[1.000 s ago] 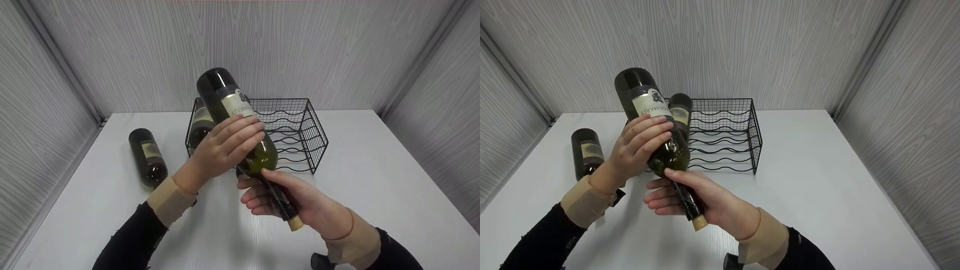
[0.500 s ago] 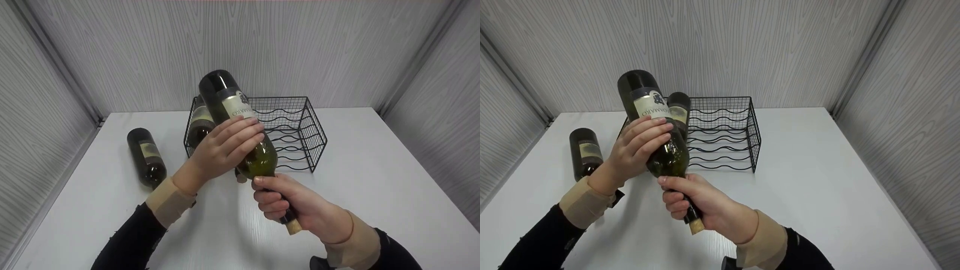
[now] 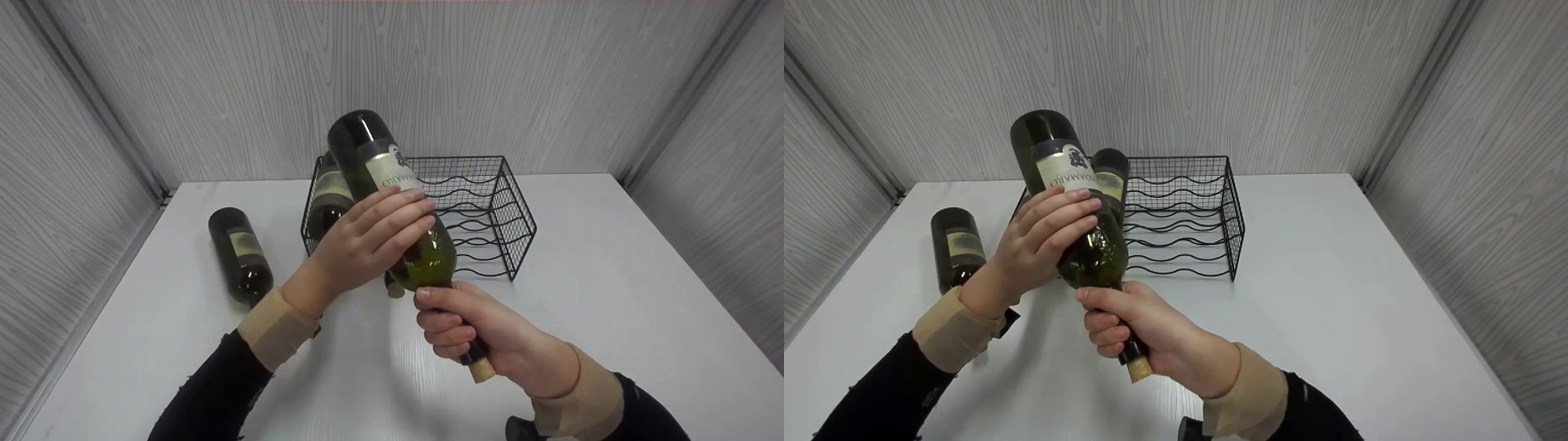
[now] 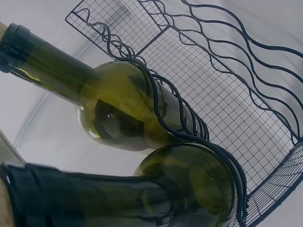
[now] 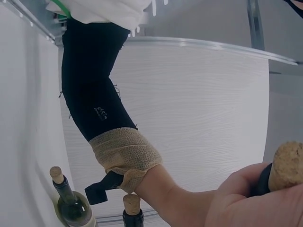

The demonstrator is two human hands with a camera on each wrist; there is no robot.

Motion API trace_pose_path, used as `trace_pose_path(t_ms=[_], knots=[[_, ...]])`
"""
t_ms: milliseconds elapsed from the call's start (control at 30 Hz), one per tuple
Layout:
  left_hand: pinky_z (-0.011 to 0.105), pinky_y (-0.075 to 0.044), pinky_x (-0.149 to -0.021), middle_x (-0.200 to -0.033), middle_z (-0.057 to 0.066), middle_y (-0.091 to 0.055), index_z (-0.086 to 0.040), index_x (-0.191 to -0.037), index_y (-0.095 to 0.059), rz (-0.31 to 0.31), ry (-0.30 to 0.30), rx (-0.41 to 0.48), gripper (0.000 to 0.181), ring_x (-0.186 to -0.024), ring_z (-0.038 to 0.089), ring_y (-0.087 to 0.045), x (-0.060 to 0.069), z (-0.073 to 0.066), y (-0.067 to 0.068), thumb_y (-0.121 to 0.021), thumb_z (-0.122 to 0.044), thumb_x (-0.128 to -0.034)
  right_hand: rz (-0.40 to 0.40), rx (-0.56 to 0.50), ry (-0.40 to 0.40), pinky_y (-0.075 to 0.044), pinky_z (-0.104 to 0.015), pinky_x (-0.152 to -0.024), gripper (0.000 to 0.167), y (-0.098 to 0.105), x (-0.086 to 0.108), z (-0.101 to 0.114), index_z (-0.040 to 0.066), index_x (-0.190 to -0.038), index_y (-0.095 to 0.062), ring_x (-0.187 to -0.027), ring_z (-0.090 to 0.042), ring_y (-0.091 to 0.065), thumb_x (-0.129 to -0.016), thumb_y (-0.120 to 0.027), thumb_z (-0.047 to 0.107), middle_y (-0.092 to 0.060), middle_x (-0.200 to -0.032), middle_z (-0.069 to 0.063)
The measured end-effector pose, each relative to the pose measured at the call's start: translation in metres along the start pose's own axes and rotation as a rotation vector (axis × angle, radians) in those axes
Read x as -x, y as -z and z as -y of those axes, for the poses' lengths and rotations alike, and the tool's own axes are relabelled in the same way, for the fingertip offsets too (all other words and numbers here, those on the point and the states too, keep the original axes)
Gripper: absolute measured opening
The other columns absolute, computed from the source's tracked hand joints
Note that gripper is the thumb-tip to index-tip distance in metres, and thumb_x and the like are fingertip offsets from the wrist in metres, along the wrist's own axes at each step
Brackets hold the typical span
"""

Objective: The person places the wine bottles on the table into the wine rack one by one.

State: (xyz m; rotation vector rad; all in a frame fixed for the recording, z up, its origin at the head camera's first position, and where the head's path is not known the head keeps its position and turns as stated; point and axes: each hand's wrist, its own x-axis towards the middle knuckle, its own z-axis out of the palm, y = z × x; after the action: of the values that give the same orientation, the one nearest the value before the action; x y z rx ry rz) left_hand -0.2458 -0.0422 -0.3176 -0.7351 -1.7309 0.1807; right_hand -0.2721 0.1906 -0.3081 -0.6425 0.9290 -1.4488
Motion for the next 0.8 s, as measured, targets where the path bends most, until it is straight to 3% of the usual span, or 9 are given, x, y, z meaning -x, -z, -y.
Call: trace_pose_path(t_ms=[267,800], knots=[[0.037,-0.049,-0.121,-0.136,0.008,-0.071,-0.006,-0.133,-0.063,0.058,0.003,-0.014,0.044,-0.128,0.024,-0.068,0.0009,0.0033,-0.0005,-0.075,0.005,-0.0926,-0.032,0.019,0.001,-0.033,-0.006,-0.048,0.011,0.0007,-0.0010,0.0027,0.013,-0.098,-0.049,-0.048,0.005,-0.037,-0.107,-0.049,0.019,-0.038,-0.061,0.013],[0.036,-0.049,-0.121,-0.137,0.008,-0.072,-0.006,-0.134,-0.064,0.080,-0.003,-0.018,0.043,-0.130,0.024,-0.069,0.0041,0.0076,-0.0021,-0.073,0.005,-0.0935,-0.048,-0.020,-0.019,-0.036,-0.006,-0.048,0.006,0.0032,-0.0022,0.0064,0.011,-0.105,-0.046,-0.048,0.006,-0.041,-0.108,-0.047,0.016,-0.042,-0.061,0.013]])
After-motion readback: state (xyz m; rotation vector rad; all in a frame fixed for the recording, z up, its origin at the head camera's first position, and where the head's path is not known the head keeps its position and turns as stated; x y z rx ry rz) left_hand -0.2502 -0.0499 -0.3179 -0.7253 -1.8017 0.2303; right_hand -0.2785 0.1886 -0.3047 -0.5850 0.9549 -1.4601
